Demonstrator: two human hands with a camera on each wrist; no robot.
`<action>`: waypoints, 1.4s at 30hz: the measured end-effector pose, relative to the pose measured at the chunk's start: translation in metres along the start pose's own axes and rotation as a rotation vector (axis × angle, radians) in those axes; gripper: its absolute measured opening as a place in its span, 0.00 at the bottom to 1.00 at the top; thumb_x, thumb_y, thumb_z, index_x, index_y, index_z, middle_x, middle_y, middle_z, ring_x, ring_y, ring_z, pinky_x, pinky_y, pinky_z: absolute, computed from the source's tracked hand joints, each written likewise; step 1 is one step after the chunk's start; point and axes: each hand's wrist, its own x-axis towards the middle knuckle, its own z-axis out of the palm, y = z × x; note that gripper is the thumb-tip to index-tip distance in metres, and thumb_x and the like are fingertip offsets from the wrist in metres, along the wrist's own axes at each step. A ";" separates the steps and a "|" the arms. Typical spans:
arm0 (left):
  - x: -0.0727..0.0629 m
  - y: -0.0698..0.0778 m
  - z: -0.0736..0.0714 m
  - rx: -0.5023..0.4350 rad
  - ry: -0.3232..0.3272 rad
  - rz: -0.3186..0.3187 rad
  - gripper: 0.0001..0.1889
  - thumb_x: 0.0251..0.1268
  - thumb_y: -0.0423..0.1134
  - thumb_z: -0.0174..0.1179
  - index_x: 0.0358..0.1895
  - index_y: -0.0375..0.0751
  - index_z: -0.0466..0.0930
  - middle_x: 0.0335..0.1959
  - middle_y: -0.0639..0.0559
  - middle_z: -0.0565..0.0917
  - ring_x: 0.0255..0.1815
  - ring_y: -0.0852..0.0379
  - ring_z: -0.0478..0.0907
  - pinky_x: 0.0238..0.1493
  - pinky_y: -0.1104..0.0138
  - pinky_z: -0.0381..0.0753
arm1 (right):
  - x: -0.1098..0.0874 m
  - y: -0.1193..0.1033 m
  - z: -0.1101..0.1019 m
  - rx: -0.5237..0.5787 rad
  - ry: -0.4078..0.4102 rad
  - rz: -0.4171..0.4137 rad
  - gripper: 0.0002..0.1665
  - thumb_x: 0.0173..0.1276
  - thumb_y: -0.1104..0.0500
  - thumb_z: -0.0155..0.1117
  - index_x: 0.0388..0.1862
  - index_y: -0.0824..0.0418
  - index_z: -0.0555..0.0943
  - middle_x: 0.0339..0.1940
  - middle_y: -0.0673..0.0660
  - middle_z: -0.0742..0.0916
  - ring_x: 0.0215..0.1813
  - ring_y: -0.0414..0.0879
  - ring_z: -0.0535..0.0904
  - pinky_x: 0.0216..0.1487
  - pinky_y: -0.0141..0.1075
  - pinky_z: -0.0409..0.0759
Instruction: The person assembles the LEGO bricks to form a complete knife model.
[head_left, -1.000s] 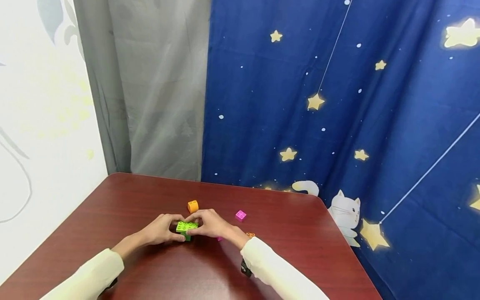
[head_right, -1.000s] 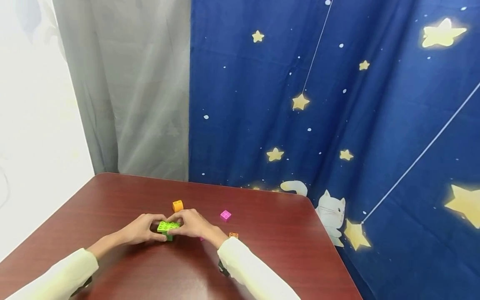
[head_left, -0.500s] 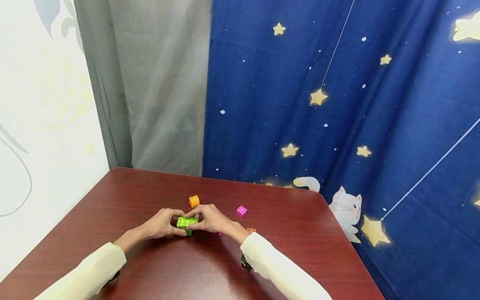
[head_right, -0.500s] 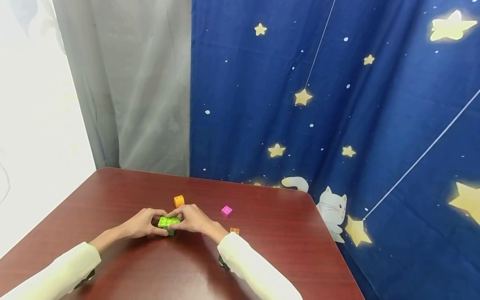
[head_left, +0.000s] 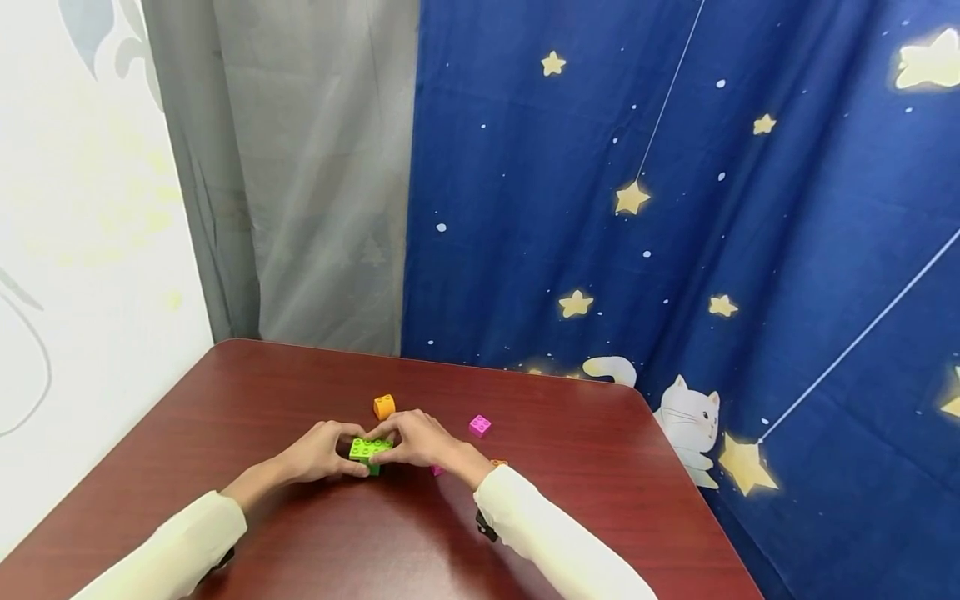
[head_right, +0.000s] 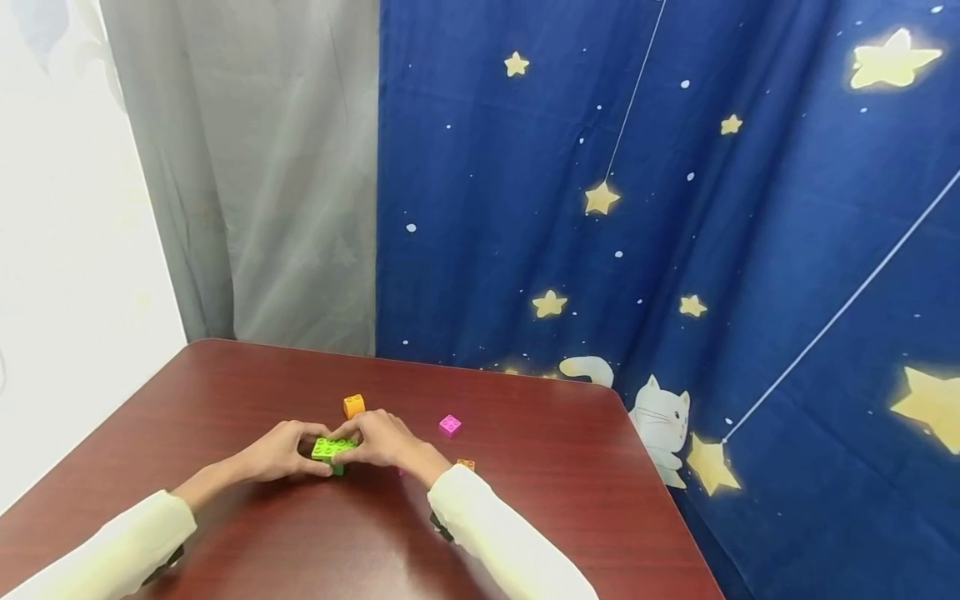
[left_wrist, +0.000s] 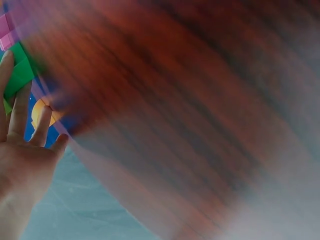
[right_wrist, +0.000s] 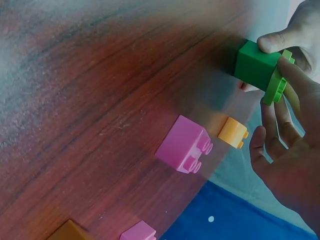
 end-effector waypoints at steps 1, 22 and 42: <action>0.000 0.000 0.000 -0.001 -0.001 -0.001 0.17 0.58 0.48 0.78 0.48 0.50 0.86 0.43 0.60 0.88 0.42 0.65 0.83 0.43 0.70 0.82 | 0.000 -0.001 -0.001 0.001 -0.003 0.004 0.23 0.64 0.44 0.78 0.58 0.43 0.89 0.46 0.37 0.90 0.41 0.32 0.84 0.39 0.20 0.75; 0.002 0.003 -0.001 0.016 0.020 0.005 0.18 0.57 0.50 0.79 0.47 0.52 0.86 0.45 0.61 0.88 0.44 0.64 0.83 0.44 0.69 0.81 | -0.004 0.004 0.000 0.032 0.022 0.006 0.24 0.65 0.42 0.77 0.60 0.41 0.88 0.51 0.41 0.86 0.42 0.25 0.81 0.43 0.20 0.76; -0.005 0.003 -0.001 0.019 0.038 0.045 0.19 0.60 0.51 0.76 0.51 0.50 0.86 0.44 0.61 0.88 0.41 0.64 0.83 0.43 0.68 0.83 | -0.009 -0.001 0.007 0.029 0.071 0.014 0.24 0.64 0.43 0.78 0.59 0.43 0.88 0.50 0.40 0.88 0.41 0.26 0.81 0.43 0.18 0.74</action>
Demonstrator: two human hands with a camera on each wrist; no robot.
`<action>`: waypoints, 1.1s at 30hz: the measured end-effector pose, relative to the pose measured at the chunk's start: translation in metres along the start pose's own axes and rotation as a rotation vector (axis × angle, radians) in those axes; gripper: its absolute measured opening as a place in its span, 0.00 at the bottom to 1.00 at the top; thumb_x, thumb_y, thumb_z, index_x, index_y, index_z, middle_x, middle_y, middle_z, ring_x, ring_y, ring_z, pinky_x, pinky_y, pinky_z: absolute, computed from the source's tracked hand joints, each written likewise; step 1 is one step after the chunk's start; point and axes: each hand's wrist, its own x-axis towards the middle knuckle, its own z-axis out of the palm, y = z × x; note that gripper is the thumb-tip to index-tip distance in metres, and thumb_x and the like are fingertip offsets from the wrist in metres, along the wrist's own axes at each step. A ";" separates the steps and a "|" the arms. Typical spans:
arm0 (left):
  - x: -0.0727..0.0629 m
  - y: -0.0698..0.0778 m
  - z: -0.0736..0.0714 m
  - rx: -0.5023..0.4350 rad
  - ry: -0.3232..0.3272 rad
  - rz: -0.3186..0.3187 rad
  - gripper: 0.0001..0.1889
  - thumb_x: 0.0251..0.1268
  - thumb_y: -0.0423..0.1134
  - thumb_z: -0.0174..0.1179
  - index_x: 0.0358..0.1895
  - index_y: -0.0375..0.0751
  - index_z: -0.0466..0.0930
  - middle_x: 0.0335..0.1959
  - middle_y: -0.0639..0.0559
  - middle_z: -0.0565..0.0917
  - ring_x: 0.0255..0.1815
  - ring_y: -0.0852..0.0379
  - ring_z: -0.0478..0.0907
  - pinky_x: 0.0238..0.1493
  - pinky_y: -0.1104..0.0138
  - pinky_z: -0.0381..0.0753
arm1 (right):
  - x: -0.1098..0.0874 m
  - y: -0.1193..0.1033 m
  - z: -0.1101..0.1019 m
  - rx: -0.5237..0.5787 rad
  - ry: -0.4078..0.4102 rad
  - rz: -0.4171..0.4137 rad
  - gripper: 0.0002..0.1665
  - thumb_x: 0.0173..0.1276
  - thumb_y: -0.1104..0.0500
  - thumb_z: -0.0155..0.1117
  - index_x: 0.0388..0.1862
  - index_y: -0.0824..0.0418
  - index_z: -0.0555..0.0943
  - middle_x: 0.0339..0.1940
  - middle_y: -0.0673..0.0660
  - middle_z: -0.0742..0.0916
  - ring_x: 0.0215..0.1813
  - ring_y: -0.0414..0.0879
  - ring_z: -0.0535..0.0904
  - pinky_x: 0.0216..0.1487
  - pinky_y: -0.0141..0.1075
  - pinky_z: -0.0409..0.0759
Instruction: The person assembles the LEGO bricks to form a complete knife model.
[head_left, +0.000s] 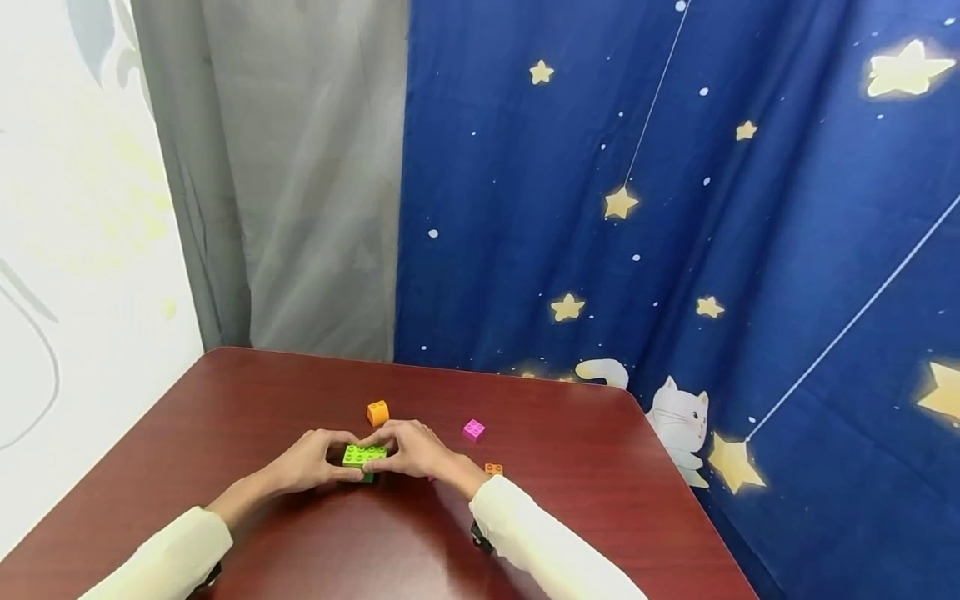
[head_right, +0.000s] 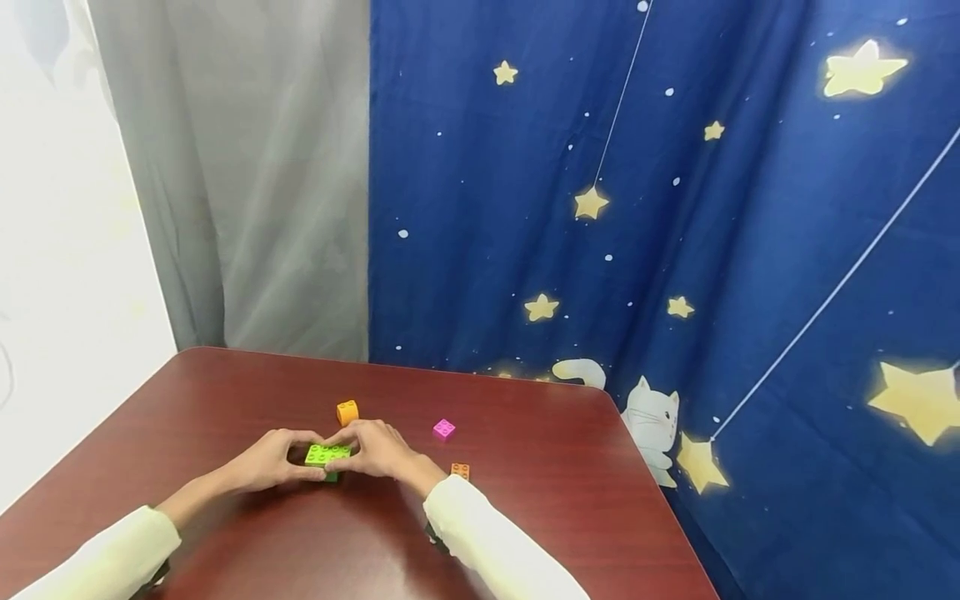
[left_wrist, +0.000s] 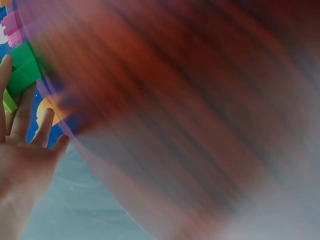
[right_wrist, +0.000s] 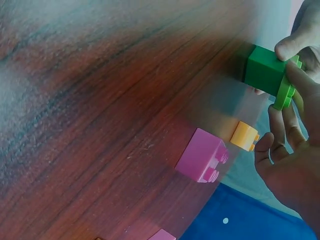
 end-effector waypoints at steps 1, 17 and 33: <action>-0.001 0.000 0.000 0.001 0.007 0.002 0.19 0.60 0.52 0.76 0.51 0.50 0.86 0.45 0.60 0.88 0.43 0.63 0.84 0.44 0.68 0.83 | 0.000 0.000 0.001 0.009 0.000 0.003 0.24 0.64 0.44 0.78 0.58 0.43 0.88 0.51 0.40 0.88 0.41 0.26 0.81 0.43 0.18 0.75; 0.002 0.006 0.000 0.022 0.005 -0.053 0.21 0.60 0.53 0.76 0.51 0.47 0.87 0.46 0.58 0.89 0.48 0.61 0.85 0.49 0.58 0.85 | -0.008 0.007 -0.001 0.096 0.014 -0.004 0.23 0.64 0.46 0.79 0.56 0.49 0.87 0.45 0.40 0.90 0.42 0.34 0.85 0.47 0.26 0.82; -0.001 0.004 -0.003 0.035 0.010 -0.101 0.19 0.58 0.54 0.77 0.48 0.50 0.88 0.42 0.60 0.88 0.41 0.63 0.82 0.46 0.60 0.83 | -0.022 0.031 -0.023 0.163 0.019 0.000 0.24 0.65 0.51 0.79 0.57 0.59 0.87 0.48 0.54 0.91 0.46 0.40 0.86 0.51 0.32 0.84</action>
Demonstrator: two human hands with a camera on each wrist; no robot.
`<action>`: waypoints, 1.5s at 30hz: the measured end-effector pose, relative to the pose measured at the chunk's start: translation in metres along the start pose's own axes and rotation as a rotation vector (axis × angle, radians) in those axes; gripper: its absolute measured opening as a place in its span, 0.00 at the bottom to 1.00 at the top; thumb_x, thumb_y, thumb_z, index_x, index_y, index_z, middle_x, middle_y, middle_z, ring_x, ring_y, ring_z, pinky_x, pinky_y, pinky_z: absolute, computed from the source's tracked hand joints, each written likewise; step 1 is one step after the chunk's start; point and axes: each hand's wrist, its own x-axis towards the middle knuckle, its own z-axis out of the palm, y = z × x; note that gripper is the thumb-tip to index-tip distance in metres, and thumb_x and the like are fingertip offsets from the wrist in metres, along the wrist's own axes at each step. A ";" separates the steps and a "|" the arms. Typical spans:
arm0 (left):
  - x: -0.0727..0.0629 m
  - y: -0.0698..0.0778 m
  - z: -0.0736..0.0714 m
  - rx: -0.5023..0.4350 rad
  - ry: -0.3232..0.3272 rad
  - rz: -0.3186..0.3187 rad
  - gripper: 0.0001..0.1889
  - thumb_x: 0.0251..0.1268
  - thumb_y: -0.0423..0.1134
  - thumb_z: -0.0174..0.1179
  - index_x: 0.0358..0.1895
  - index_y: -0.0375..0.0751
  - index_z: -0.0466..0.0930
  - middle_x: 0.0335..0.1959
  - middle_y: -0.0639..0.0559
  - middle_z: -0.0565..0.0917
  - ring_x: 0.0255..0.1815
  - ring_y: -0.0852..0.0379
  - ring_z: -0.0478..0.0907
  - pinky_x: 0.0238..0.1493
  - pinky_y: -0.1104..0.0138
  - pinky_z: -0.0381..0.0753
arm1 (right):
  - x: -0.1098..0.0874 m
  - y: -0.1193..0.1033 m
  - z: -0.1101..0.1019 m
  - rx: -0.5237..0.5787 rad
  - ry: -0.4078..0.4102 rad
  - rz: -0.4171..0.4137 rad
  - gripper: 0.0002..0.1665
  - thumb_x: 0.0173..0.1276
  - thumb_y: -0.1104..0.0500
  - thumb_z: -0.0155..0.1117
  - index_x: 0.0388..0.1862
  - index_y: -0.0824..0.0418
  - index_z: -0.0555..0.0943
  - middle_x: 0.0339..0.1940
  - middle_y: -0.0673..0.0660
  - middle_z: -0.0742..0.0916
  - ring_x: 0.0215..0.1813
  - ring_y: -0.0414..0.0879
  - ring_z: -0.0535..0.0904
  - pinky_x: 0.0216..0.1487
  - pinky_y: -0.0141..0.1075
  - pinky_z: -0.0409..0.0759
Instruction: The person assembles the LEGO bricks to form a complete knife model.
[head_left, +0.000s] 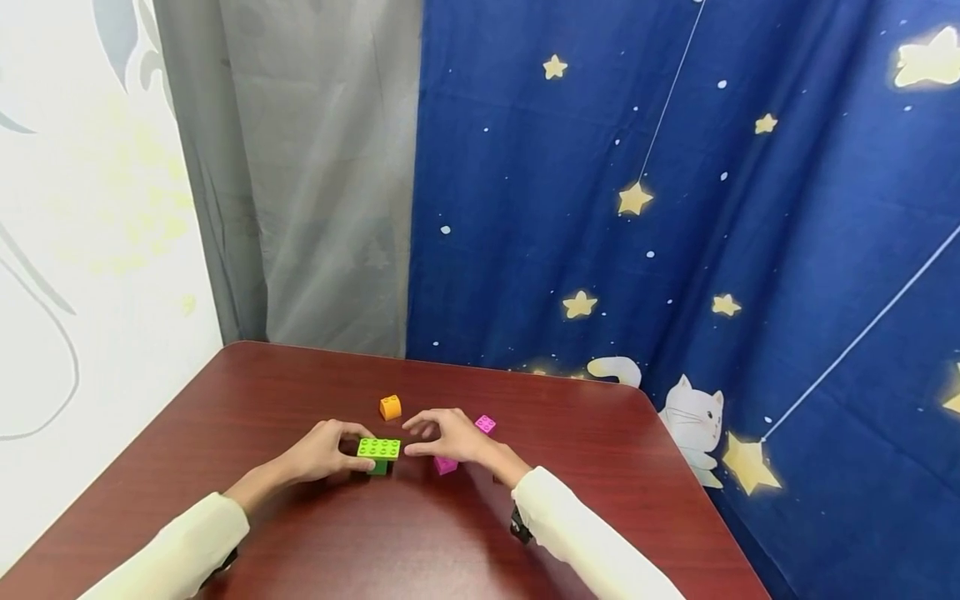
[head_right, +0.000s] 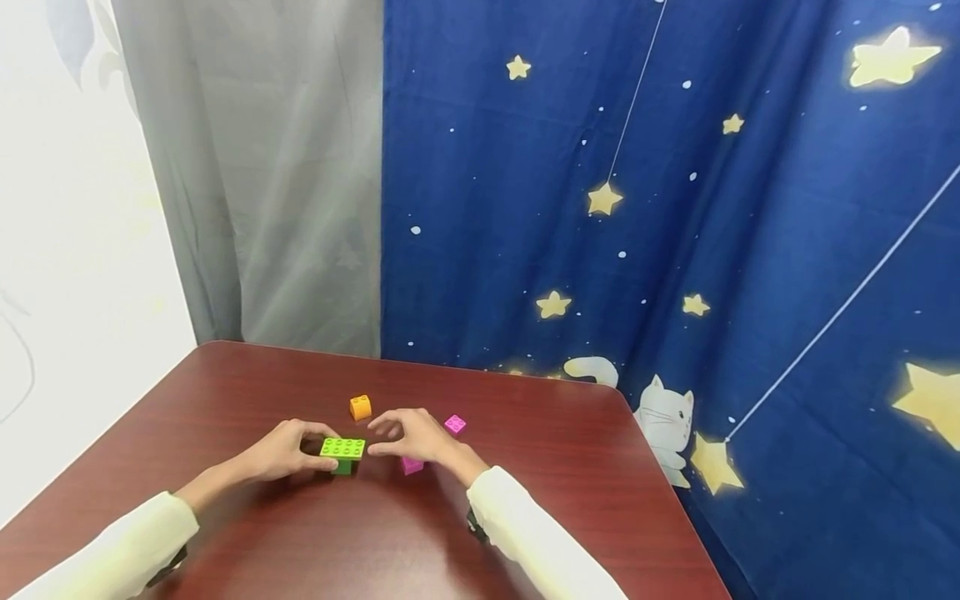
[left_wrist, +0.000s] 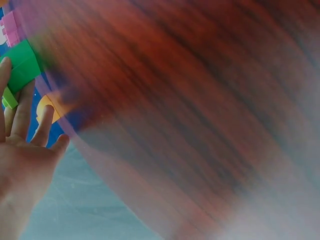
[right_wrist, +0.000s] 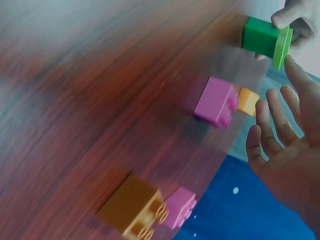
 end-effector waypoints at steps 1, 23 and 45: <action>0.001 0.000 0.000 -0.003 0.000 -0.001 0.19 0.58 0.54 0.77 0.48 0.50 0.88 0.42 0.60 0.88 0.40 0.63 0.82 0.46 0.60 0.83 | -0.002 0.001 -0.003 -0.003 0.002 0.005 0.24 0.65 0.51 0.79 0.57 0.60 0.87 0.48 0.54 0.91 0.46 0.42 0.86 0.51 0.33 0.84; 0.001 0.000 -0.001 -0.013 -0.004 -0.007 0.19 0.58 0.54 0.77 0.49 0.50 0.88 0.43 0.60 0.88 0.41 0.63 0.82 0.44 0.65 0.82 | -0.041 0.034 -0.020 -0.033 -0.063 0.043 0.24 0.66 0.53 0.78 0.57 0.61 0.86 0.48 0.54 0.91 0.49 0.48 0.86 0.54 0.34 0.82; 0.010 0.002 0.005 -0.019 -0.009 -0.004 0.19 0.57 0.53 0.78 0.48 0.50 0.88 0.42 0.60 0.89 0.40 0.64 0.82 0.44 0.65 0.81 | -0.048 0.037 -0.006 -0.049 -0.043 0.096 0.22 0.58 0.57 0.84 0.52 0.55 0.88 0.38 0.45 0.88 0.45 0.45 0.83 0.48 0.31 0.82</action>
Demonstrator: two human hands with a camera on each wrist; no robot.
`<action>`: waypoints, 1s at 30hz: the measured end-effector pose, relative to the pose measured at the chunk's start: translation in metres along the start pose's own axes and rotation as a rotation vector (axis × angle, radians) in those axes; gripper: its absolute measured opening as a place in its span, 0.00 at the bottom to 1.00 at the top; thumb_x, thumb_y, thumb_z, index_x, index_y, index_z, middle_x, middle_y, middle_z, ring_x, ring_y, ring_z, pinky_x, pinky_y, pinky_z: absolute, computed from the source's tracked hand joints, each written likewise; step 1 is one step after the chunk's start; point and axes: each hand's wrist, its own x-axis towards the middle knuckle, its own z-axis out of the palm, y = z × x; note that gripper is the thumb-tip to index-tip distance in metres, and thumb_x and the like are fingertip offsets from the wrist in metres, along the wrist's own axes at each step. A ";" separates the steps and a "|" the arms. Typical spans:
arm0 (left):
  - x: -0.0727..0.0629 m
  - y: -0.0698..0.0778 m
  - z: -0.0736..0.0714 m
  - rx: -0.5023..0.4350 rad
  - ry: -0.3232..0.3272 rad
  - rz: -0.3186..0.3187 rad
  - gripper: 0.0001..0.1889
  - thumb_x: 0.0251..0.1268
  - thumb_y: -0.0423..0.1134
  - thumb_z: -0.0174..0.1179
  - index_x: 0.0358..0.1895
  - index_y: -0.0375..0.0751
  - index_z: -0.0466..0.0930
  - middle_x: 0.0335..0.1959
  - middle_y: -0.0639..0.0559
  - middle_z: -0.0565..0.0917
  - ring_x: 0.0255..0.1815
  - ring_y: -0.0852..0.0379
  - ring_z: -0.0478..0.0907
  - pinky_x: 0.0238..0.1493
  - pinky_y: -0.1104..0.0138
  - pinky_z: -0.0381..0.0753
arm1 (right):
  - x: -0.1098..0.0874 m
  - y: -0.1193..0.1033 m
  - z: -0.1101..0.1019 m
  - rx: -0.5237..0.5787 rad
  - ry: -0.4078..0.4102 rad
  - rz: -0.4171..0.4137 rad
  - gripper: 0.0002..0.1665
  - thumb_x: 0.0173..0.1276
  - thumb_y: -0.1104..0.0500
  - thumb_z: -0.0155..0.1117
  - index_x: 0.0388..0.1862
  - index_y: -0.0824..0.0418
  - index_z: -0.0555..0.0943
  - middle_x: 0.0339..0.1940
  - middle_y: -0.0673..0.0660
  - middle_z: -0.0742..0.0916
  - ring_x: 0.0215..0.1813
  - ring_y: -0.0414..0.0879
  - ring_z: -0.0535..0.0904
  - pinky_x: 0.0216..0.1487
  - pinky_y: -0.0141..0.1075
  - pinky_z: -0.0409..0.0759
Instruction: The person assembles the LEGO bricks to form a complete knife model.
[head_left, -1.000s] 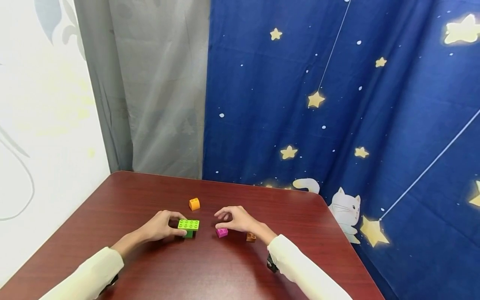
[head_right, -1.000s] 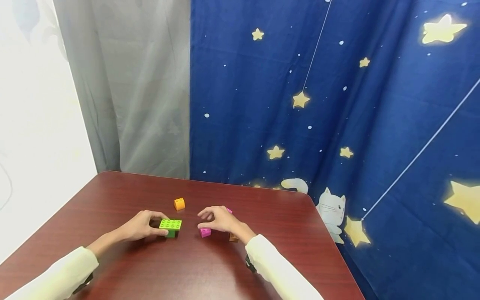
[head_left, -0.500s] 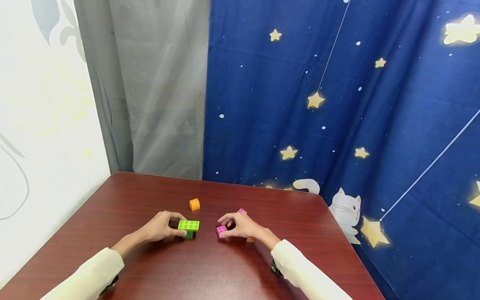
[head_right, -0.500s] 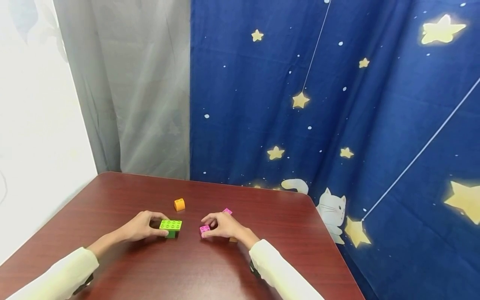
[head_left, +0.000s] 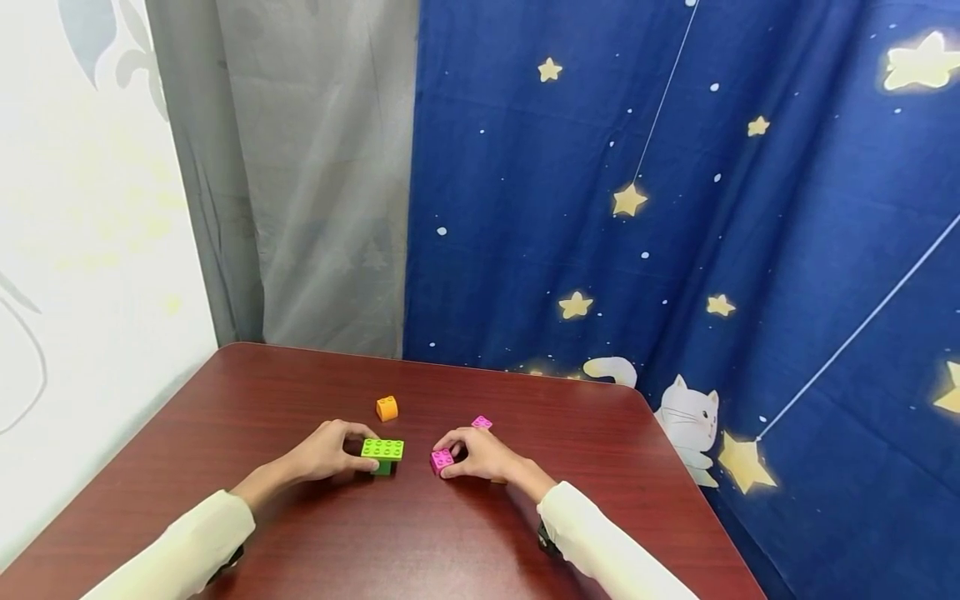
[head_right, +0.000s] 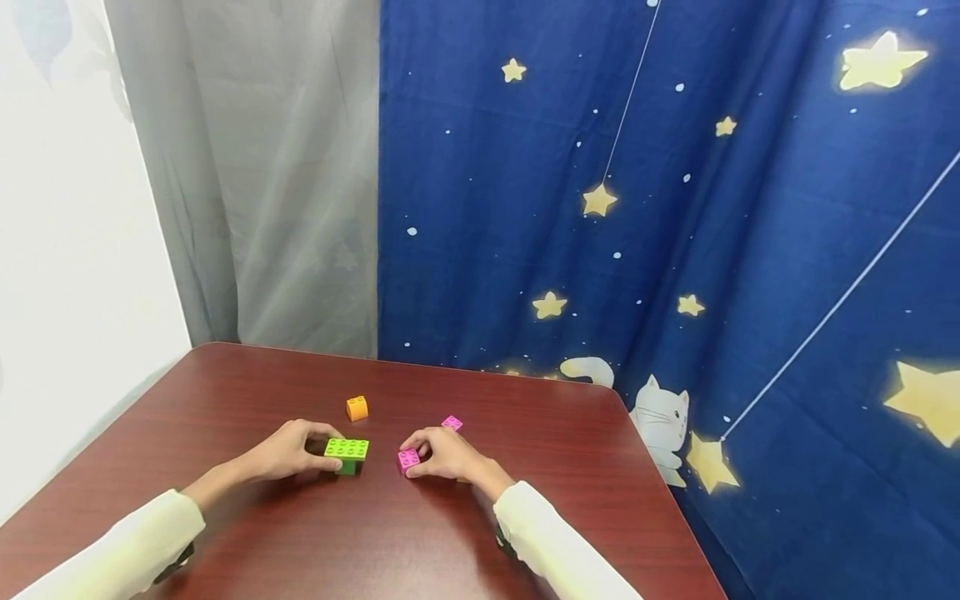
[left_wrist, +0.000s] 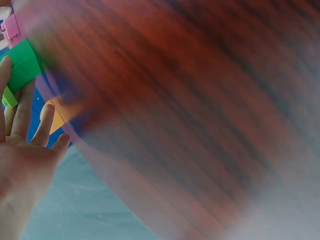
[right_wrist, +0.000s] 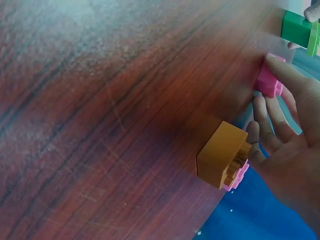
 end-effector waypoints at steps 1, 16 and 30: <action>0.000 0.000 0.000 0.000 0.000 0.000 0.19 0.57 0.53 0.78 0.48 0.50 0.88 0.42 0.61 0.88 0.40 0.64 0.81 0.44 0.66 0.81 | 0.000 0.000 0.000 -0.001 0.003 -0.005 0.22 0.58 0.57 0.84 0.52 0.55 0.88 0.38 0.46 0.88 0.45 0.46 0.83 0.48 0.32 0.82; -0.001 0.001 0.002 -0.015 0.007 0.000 0.18 0.57 0.52 0.78 0.46 0.50 0.88 0.41 0.60 0.89 0.39 0.65 0.83 0.44 0.65 0.82 | 0.018 -0.005 -0.014 -0.019 0.019 0.019 0.21 0.61 0.53 0.82 0.52 0.52 0.87 0.40 0.43 0.89 0.45 0.43 0.86 0.50 0.32 0.81; -0.001 0.001 0.002 -0.017 0.015 0.014 0.18 0.56 0.52 0.79 0.46 0.49 0.88 0.40 0.60 0.89 0.40 0.60 0.84 0.45 0.59 0.84 | 0.029 -0.018 -0.028 0.040 0.044 -0.004 0.22 0.61 0.56 0.83 0.53 0.56 0.87 0.41 0.48 0.90 0.46 0.51 0.87 0.43 0.26 0.81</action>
